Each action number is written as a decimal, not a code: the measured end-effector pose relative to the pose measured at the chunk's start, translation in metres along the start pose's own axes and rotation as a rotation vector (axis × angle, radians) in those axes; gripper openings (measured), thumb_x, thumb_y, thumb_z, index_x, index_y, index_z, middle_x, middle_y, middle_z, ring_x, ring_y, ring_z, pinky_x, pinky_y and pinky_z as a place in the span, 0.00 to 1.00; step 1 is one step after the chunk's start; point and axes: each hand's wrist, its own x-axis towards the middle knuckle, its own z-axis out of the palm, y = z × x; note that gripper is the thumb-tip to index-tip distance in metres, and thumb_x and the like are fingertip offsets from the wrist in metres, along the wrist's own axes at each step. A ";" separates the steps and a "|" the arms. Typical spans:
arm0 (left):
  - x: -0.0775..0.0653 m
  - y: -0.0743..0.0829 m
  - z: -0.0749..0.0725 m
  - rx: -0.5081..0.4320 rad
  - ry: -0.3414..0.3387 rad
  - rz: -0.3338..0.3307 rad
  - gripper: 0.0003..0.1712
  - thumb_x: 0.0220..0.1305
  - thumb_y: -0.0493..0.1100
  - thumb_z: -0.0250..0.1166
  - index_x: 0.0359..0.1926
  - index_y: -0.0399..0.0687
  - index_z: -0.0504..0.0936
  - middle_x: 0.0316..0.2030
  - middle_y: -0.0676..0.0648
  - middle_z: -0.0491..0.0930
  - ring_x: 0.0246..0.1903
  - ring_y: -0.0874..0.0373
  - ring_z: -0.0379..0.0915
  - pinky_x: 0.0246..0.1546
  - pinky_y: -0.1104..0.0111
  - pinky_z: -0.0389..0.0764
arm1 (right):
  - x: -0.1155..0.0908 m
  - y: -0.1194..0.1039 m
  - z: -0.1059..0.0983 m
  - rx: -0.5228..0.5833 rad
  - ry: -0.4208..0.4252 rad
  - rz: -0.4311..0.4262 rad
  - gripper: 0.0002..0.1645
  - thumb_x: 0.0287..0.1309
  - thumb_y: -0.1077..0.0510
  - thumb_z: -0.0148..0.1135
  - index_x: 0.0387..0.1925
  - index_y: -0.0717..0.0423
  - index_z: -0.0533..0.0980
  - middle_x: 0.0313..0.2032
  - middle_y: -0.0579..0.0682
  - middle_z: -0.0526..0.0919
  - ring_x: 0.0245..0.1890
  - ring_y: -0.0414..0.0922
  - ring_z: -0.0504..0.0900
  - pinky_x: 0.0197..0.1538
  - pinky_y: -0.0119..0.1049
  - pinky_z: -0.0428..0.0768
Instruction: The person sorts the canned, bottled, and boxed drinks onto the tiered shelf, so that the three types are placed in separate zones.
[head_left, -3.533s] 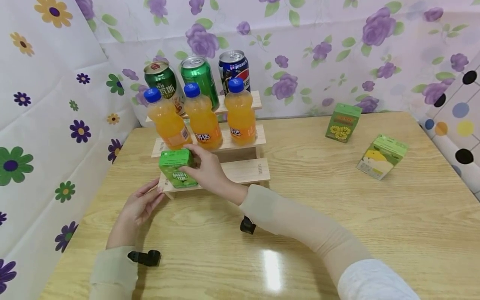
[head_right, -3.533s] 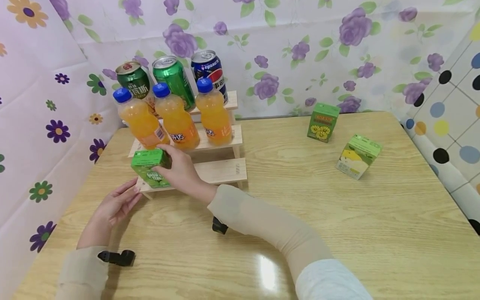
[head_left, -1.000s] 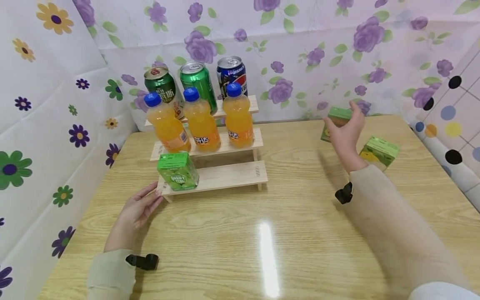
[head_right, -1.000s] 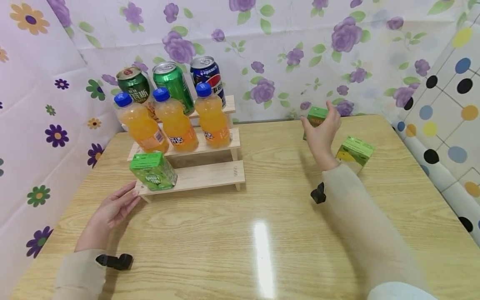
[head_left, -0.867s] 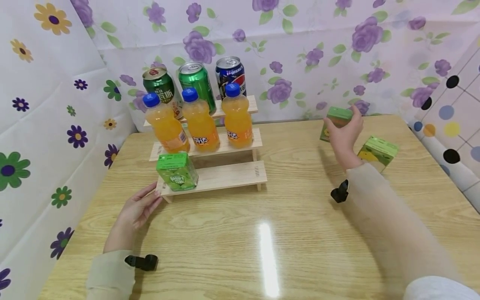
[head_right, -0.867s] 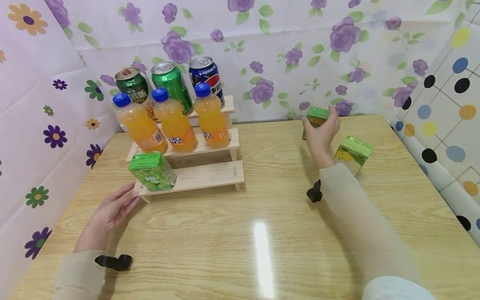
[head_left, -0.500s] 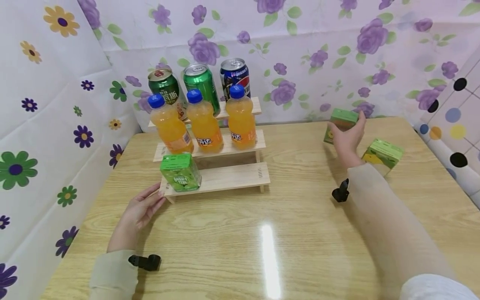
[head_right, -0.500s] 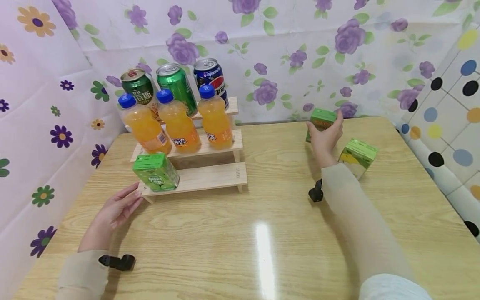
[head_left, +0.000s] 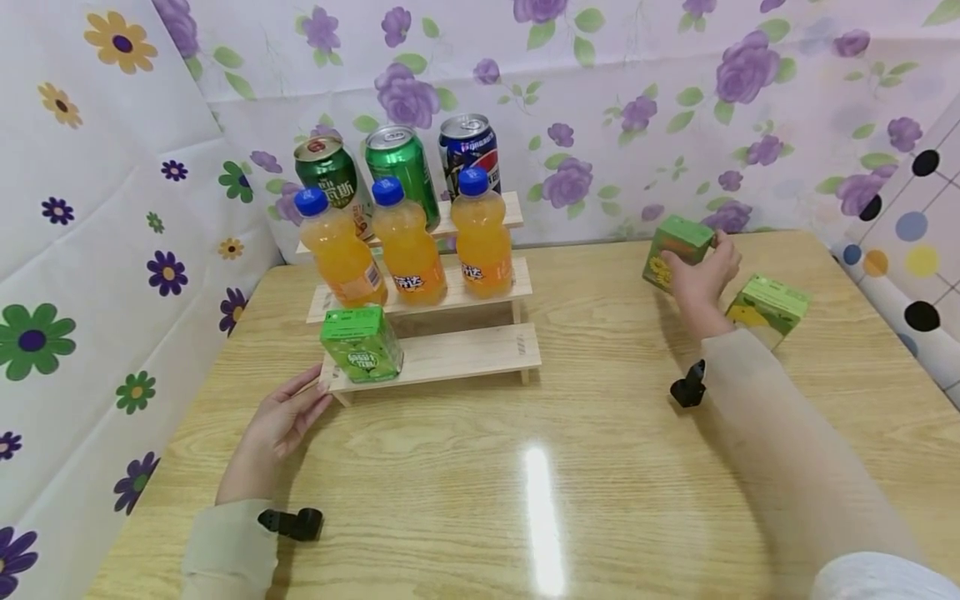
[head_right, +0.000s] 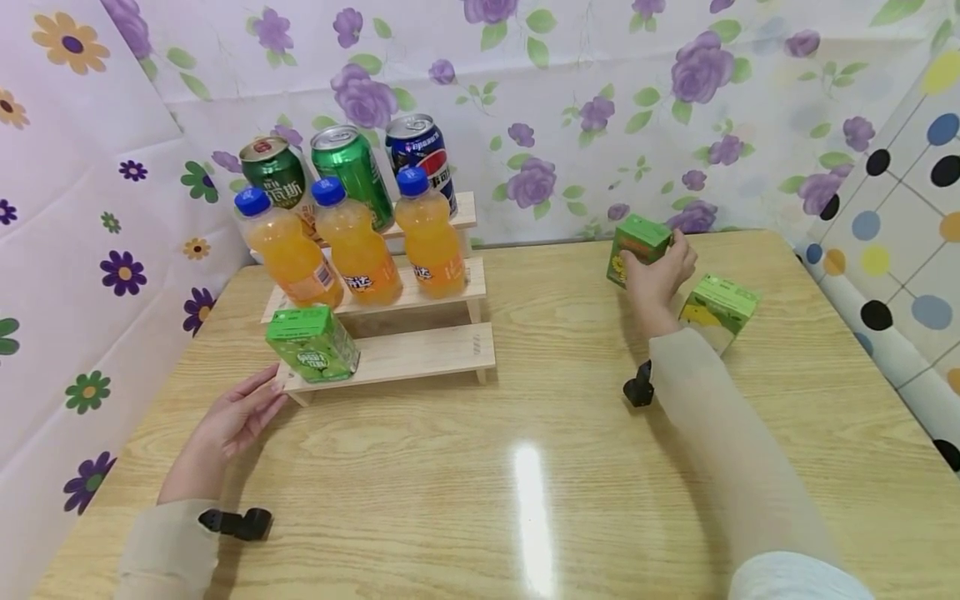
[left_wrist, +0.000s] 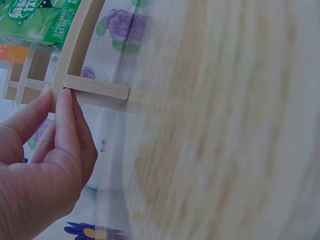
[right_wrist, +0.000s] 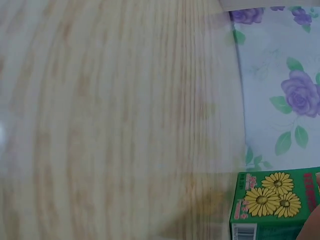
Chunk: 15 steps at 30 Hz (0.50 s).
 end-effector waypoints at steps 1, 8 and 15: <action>0.000 0.000 0.000 -0.001 -0.003 0.000 0.16 0.62 0.30 0.62 0.38 0.57 0.86 0.38 0.55 0.83 0.37 0.64 0.82 0.47 0.77 0.83 | 0.000 0.001 0.000 -0.001 0.001 -0.001 0.46 0.57 0.46 0.64 0.70 0.47 0.52 0.68 0.50 0.50 0.69 0.43 0.49 0.73 0.34 0.59; 0.000 0.000 0.001 -0.017 -0.007 -0.003 0.16 0.62 0.29 0.61 0.36 0.57 0.87 0.37 0.55 0.84 0.37 0.63 0.82 0.46 0.77 0.83 | -0.002 0.007 0.000 0.099 -0.016 0.010 0.35 0.63 0.49 0.58 0.67 0.44 0.56 0.61 0.48 0.60 0.62 0.42 0.60 0.63 0.33 0.70; 0.000 0.000 0.001 -0.018 -0.006 -0.005 0.17 0.62 0.29 0.61 0.36 0.57 0.87 0.37 0.54 0.84 0.37 0.63 0.82 0.46 0.77 0.83 | -0.005 0.014 -0.001 0.166 -0.035 0.017 0.37 0.61 0.47 0.60 0.68 0.38 0.56 0.57 0.45 0.65 0.59 0.43 0.67 0.56 0.32 0.77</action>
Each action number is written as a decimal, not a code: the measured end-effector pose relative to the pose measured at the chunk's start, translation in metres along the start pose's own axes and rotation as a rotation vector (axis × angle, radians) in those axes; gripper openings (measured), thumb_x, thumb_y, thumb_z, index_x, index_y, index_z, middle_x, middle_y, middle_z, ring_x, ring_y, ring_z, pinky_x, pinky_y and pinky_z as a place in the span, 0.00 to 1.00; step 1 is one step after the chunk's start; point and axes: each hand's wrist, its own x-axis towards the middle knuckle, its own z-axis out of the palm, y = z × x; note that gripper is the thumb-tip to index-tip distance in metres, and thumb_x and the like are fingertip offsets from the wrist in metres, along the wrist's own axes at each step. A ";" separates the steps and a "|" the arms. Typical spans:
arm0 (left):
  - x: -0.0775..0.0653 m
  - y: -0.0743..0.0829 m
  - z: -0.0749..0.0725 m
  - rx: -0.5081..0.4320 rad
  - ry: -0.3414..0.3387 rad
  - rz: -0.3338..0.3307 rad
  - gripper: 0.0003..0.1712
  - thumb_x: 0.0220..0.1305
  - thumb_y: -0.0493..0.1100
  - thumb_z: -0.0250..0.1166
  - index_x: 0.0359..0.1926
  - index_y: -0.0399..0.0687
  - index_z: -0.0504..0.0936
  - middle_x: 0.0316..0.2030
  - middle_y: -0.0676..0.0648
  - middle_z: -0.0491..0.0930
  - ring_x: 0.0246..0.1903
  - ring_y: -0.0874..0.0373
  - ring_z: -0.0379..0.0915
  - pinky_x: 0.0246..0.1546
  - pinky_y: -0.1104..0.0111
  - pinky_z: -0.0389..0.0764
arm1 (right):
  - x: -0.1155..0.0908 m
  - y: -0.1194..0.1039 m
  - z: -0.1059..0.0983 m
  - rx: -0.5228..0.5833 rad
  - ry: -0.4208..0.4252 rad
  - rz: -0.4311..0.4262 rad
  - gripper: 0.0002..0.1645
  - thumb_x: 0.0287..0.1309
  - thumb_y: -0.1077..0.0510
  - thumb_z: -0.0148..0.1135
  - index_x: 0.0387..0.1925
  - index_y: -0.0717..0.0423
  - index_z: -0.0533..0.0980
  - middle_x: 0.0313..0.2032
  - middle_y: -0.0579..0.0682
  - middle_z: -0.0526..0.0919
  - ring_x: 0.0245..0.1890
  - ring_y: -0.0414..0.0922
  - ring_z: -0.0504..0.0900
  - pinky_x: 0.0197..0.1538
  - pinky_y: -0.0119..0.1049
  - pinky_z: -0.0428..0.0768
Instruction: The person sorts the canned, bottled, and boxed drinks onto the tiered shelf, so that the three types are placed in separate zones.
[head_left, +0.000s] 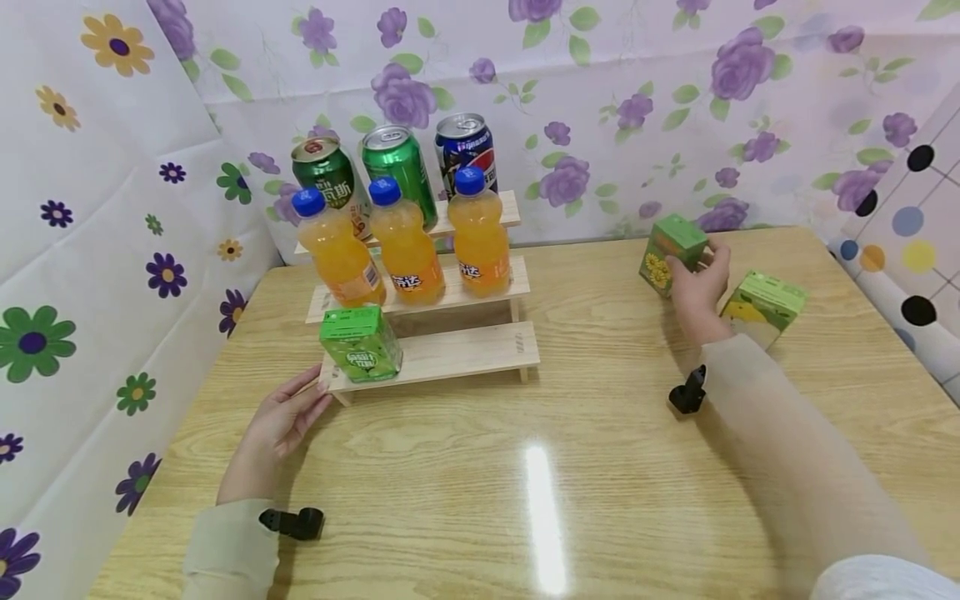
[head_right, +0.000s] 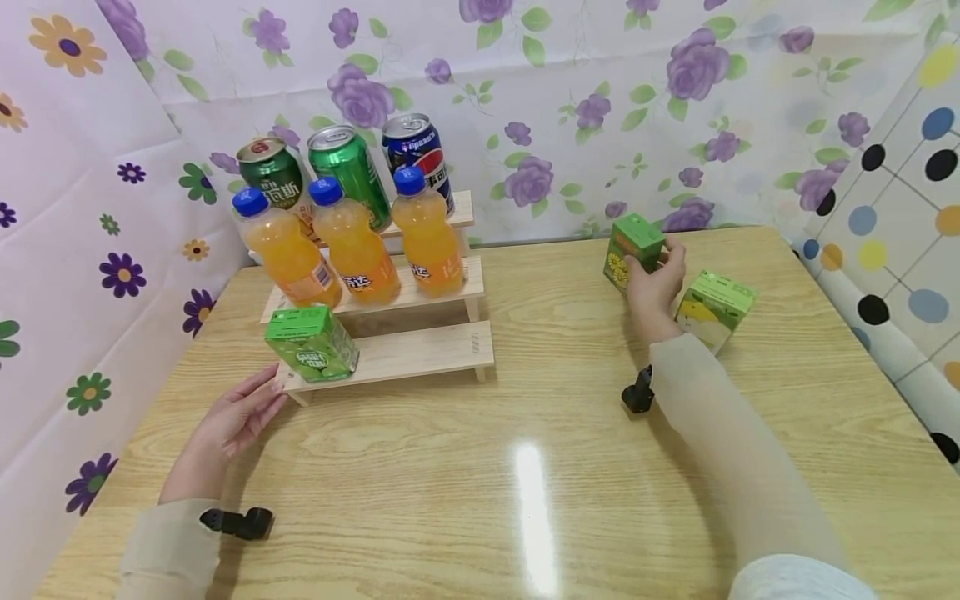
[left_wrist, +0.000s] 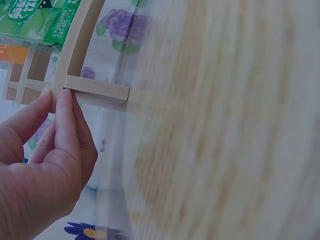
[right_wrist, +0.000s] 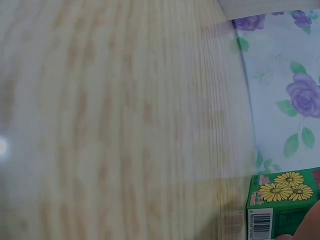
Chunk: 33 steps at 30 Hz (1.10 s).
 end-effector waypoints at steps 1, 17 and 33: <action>0.000 0.000 0.000 -0.001 0.001 -0.001 0.17 0.62 0.29 0.60 0.36 0.57 0.87 0.37 0.54 0.84 0.36 0.63 0.82 0.46 0.77 0.83 | -0.001 0.000 -0.001 -0.008 -0.003 -0.005 0.37 0.61 0.47 0.60 0.68 0.38 0.56 0.57 0.45 0.65 0.58 0.43 0.67 0.55 0.32 0.77; -0.001 0.000 0.001 -0.001 0.000 0.004 0.17 0.63 0.29 0.60 0.37 0.56 0.86 0.37 0.54 0.84 0.37 0.63 0.82 0.46 0.77 0.83 | -0.030 0.002 -0.014 -0.120 -0.159 -0.114 0.40 0.63 0.48 0.58 0.71 0.47 0.53 0.55 0.51 0.65 0.57 0.50 0.69 0.58 0.40 0.79; -0.002 0.000 -0.001 0.008 -0.008 0.006 0.16 0.65 0.29 0.58 0.38 0.55 0.85 0.38 0.54 0.82 0.38 0.63 0.82 0.50 0.77 0.82 | -0.060 0.003 -0.035 -0.232 -0.291 -0.183 0.39 0.59 0.48 0.64 0.67 0.53 0.59 0.53 0.50 0.69 0.51 0.46 0.72 0.41 0.20 0.79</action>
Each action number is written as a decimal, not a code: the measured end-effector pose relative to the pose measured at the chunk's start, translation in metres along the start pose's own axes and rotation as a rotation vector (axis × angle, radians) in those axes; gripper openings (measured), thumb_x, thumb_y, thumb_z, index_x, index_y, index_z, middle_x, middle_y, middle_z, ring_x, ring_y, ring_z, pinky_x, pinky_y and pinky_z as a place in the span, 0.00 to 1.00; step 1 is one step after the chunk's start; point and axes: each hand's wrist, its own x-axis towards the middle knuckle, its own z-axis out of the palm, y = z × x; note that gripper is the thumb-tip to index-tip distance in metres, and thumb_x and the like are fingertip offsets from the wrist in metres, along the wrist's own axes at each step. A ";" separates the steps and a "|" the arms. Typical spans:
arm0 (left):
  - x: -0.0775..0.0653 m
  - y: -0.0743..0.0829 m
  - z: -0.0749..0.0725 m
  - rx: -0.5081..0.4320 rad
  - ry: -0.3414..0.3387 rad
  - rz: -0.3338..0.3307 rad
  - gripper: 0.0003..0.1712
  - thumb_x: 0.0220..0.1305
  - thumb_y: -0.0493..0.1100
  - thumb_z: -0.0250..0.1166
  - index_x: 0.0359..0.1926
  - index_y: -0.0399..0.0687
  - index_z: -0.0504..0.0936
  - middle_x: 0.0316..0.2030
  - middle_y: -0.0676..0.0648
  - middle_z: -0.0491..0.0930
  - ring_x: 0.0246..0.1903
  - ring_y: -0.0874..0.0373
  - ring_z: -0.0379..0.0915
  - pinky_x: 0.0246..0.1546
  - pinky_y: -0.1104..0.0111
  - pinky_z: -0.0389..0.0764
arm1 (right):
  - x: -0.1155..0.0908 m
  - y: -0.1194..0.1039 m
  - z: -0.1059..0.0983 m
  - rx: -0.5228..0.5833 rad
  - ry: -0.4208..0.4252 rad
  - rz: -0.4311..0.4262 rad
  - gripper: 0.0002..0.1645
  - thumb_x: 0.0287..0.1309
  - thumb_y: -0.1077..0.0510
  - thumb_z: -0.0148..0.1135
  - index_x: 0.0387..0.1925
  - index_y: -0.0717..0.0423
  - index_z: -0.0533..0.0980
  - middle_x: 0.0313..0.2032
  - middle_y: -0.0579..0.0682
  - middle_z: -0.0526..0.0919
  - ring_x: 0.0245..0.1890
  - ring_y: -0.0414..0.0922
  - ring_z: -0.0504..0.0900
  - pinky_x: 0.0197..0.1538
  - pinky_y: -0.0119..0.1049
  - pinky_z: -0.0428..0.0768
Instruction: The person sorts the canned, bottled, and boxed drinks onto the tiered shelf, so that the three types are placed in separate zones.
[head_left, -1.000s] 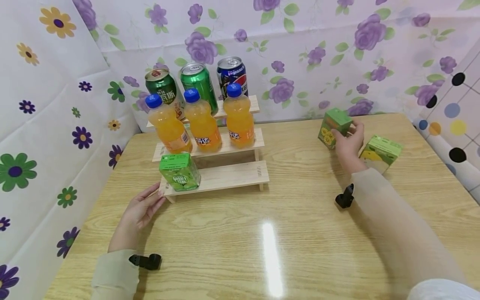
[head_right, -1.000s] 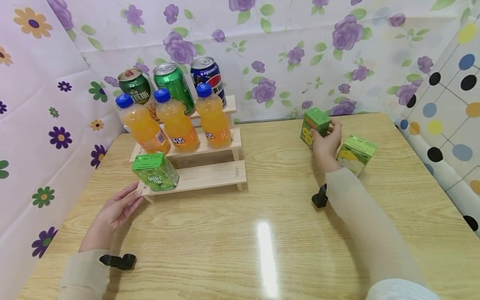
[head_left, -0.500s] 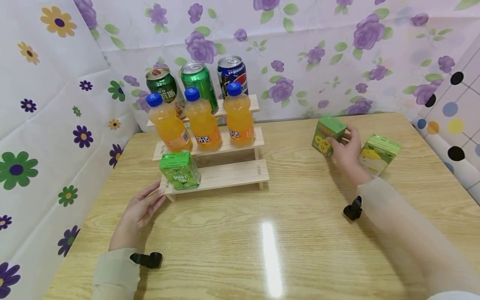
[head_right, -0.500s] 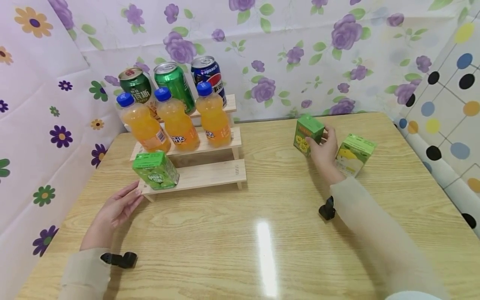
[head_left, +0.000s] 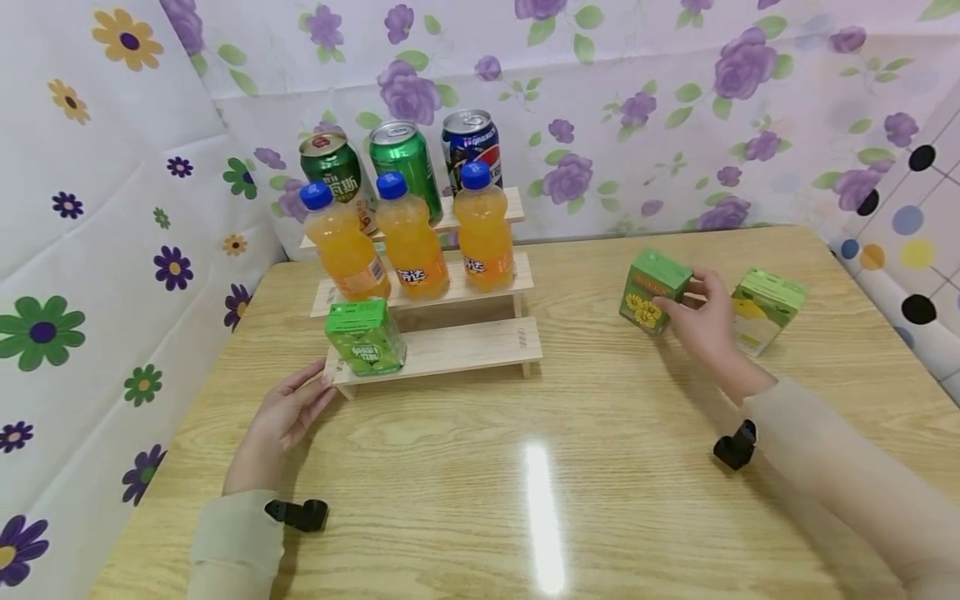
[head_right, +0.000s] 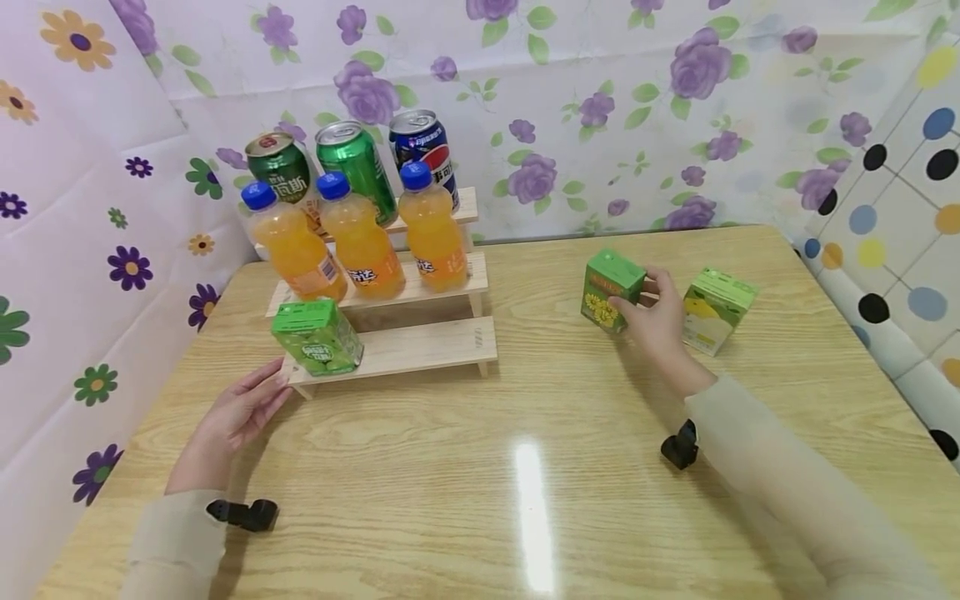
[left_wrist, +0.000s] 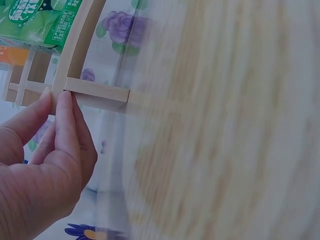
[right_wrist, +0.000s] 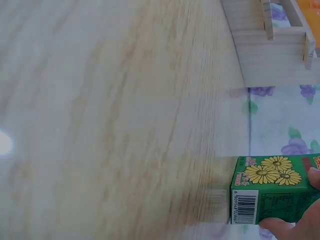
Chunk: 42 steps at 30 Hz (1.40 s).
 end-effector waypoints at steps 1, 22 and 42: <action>0.000 0.000 0.001 0.002 -0.001 0.000 0.16 0.64 0.29 0.58 0.38 0.55 0.85 0.38 0.54 0.82 0.39 0.63 0.82 0.50 0.77 0.81 | -0.002 0.000 -0.002 -0.006 -0.008 -0.003 0.39 0.59 0.48 0.64 0.67 0.53 0.59 0.53 0.52 0.68 0.52 0.47 0.73 0.40 0.18 0.79; 0.001 -0.003 0.001 0.001 0.020 -0.002 0.17 0.63 0.29 0.59 0.36 0.57 0.86 0.36 0.55 0.84 0.36 0.63 0.82 0.46 0.77 0.83 | -0.052 -0.044 0.000 -0.002 -0.198 -0.278 0.34 0.57 0.61 0.66 0.64 0.60 0.66 0.50 0.57 0.75 0.40 0.26 0.76 0.40 0.16 0.80; 0.003 -0.002 0.001 -0.012 0.041 0.019 0.18 0.61 0.29 0.62 0.47 0.52 0.84 0.38 0.54 0.83 0.37 0.62 0.82 0.46 0.77 0.84 | -0.067 -0.092 0.056 0.231 -0.330 -0.356 0.32 0.55 0.67 0.66 0.62 0.58 0.68 0.51 0.58 0.76 0.51 0.53 0.79 0.46 0.24 0.83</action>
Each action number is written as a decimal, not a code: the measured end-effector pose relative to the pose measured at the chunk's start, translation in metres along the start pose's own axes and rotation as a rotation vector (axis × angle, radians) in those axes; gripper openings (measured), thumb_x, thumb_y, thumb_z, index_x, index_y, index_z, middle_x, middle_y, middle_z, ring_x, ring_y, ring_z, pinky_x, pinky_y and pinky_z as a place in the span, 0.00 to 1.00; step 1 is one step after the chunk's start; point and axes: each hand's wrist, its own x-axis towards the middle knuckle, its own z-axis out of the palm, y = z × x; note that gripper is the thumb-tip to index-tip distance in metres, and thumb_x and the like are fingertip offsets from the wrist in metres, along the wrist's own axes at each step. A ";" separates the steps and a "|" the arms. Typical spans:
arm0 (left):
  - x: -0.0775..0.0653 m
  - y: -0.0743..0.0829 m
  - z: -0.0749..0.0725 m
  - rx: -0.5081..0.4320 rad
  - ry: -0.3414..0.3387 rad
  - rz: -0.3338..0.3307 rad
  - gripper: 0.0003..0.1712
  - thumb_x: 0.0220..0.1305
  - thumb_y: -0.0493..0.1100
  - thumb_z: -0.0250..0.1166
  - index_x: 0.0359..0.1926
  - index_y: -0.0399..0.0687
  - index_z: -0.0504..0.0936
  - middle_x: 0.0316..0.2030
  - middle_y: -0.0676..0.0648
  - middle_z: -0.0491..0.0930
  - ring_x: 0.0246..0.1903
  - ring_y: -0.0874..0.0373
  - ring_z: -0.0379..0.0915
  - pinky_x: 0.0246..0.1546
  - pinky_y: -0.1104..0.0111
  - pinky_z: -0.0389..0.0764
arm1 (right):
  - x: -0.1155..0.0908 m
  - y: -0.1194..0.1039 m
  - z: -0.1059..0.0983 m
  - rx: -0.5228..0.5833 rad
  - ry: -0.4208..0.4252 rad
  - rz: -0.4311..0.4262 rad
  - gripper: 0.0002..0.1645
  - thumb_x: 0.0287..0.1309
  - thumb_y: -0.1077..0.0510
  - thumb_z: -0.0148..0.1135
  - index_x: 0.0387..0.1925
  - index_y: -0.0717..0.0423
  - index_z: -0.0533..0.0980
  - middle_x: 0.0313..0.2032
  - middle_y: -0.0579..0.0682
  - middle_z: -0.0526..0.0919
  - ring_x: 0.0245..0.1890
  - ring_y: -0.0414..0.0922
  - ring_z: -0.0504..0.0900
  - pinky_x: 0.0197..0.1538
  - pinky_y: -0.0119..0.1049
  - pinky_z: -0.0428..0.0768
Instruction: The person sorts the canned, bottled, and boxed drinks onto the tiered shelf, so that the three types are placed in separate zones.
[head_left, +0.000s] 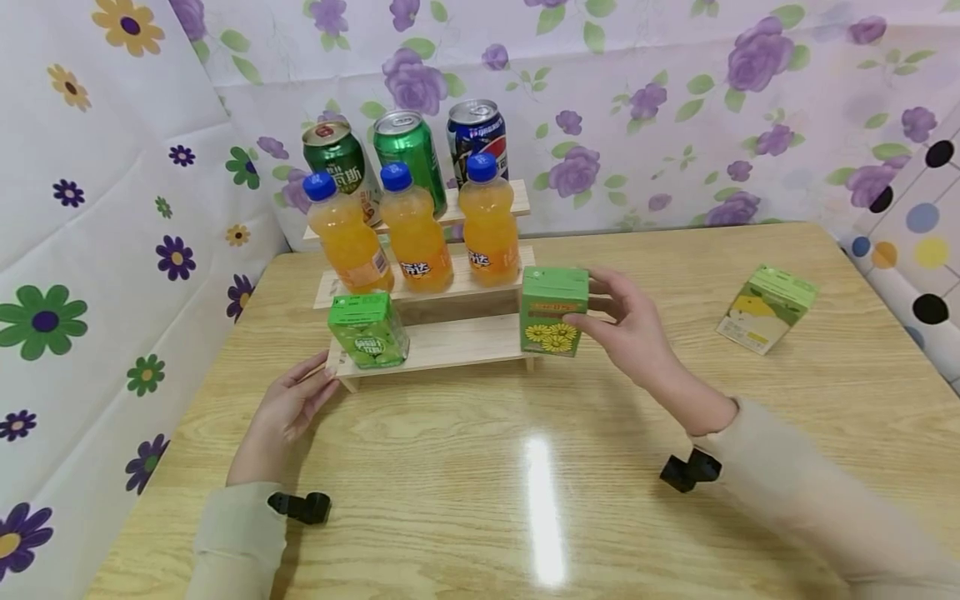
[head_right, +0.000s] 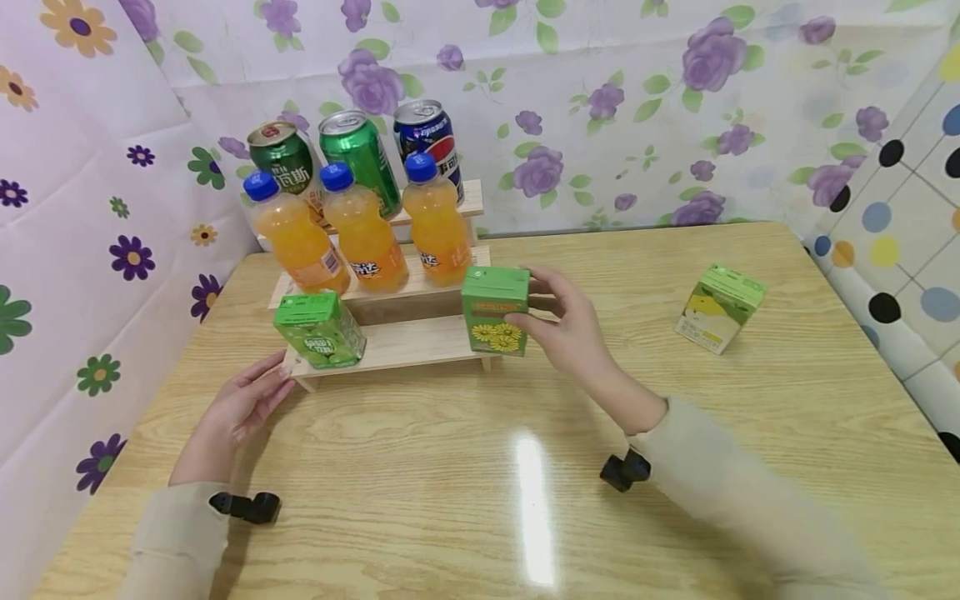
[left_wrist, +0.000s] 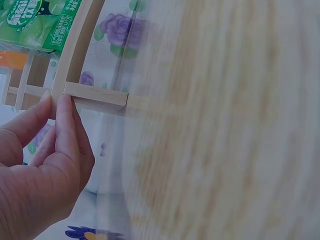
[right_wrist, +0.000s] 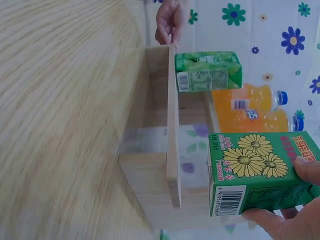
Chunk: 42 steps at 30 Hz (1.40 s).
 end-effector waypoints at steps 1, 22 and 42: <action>0.000 0.000 0.000 0.004 0.004 0.000 0.19 0.61 0.29 0.62 0.49 0.52 0.83 0.38 0.54 0.83 0.37 0.63 0.82 0.46 0.77 0.84 | 0.002 0.000 0.004 0.012 -0.005 -0.005 0.32 0.55 0.68 0.66 0.62 0.58 0.68 0.51 0.58 0.76 0.51 0.54 0.79 0.47 0.24 0.83; 0.001 -0.001 0.001 0.022 -0.002 0.026 0.16 0.62 0.29 0.61 0.44 0.52 0.84 0.39 0.54 0.82 0.38 0.63 0.82 0.47 0.76 0.83 | 0.034 0.001 0.095 0.151 -0.111 -0.075 0.33 0.52 0.71 0.66 0.61 0.61 0.68 0.50 0.64 0.77 0.49 0.58 0.80 0.54 0.43 0.84; 0.001 -0.002 0.001 -0.002 -0.005 0.025 0.17 0.63 0.28 0.59 0.38 0.54 0.87 0.37 0.53 0.83 0.36 0.62 0.83 0.45 0.77 0.84 | 0.047 0.008 0.125 0.052 -0.161 -0.055 0.33 0.56 0.67 0.65 0.63 0.60 0.66 0.52 0.61 0.76 0.53 0.54 0.77 0.55 0.44 0.83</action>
